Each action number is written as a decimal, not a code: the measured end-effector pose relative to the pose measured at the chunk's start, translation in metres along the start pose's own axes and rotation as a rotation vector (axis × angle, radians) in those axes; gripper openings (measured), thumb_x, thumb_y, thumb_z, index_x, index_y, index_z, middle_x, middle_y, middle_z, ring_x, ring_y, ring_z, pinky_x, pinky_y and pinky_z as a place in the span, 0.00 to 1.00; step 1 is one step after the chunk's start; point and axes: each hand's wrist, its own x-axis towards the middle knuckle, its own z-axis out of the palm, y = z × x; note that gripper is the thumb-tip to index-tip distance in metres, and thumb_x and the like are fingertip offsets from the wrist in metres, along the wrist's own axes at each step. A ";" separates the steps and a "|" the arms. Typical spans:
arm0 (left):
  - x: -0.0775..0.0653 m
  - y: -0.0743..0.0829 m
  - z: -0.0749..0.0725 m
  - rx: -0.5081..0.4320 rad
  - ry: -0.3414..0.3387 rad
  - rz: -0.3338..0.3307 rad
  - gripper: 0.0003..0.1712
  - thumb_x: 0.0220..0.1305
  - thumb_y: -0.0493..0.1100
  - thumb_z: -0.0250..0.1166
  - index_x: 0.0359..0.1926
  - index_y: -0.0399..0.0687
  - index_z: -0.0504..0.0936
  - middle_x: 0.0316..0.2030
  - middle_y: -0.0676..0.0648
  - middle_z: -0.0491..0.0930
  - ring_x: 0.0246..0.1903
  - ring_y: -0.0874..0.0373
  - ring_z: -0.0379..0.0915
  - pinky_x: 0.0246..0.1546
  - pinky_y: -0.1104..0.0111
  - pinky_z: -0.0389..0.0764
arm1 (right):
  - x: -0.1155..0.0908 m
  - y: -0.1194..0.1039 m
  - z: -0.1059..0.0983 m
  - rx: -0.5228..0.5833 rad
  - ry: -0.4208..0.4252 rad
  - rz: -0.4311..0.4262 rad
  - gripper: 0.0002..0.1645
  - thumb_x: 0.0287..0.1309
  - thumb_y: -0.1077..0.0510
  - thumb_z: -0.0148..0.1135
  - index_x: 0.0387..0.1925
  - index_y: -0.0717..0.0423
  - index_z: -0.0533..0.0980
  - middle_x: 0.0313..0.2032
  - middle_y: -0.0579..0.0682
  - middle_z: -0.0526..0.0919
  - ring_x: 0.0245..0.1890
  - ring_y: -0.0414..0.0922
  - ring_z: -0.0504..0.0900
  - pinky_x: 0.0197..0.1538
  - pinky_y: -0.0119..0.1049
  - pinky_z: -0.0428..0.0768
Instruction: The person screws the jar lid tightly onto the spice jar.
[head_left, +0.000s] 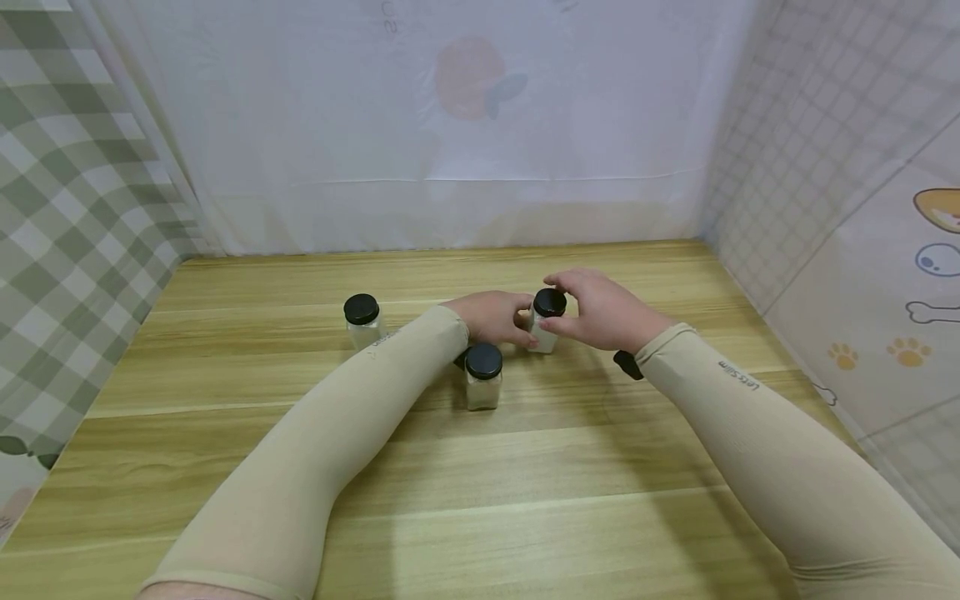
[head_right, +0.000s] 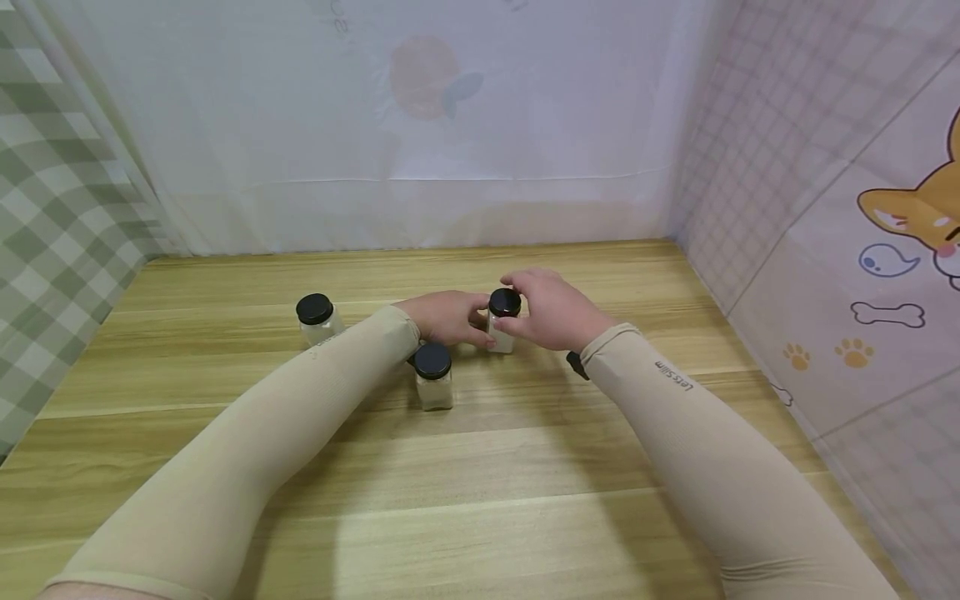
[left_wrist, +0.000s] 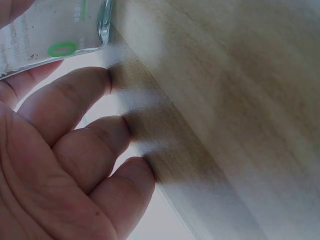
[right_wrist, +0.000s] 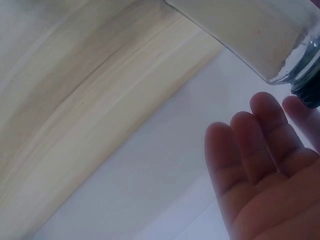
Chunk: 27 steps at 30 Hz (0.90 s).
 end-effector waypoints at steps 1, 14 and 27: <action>0.000 0.000 0.000 -0.002 -0.003 0.001 0.36 0.72 0.61 0.68 0.76 0.69 0.66 0.70 0.48 0.78 0.72 0.52 0.72 0.72 0.54 0.71 | -0.001 0.000 0.000 -0.003 -0.003 -0.009 0.37 0.67 0.50 0.70 0.70 0.66 0.72 0.62 0.64 0.80 0.65 0.61 0.78 0.68 0.58 0.75; 0.000 0.000 -0.001 -0.029 -0.018 0.005 0.38 0.73 0.61 0.67 0.78 0.69 0.63 0.71 0.49 0.76 0.73 0.53 0.71 0.73 0.54 0.71 | -0.002 0.000 0.000 -0.019 -0.013 -0.037 0.27 0.69 0.55 0.68 0.64 0.63 0.76 0.58 0.62 0.81 0.62 0.60 0.78 0.66 0.57 0.76; 0.000 0.001 0.000 -0.009 -0.005 -0.002 0.36 0.72 0.62 0.67 0.75 0.68 0.67 0.70 0.49 0.78 0.72 0.53 0.72 0.71 0.55 0.72 | 0.002 0.000 0.003 0.019 0.010 0.016 0.19 0.68 0.49 0.71 0.46 0.60 0.79 0.44 0.54 0.84 0.44 0.52 0.80 0.51 0.46 0.77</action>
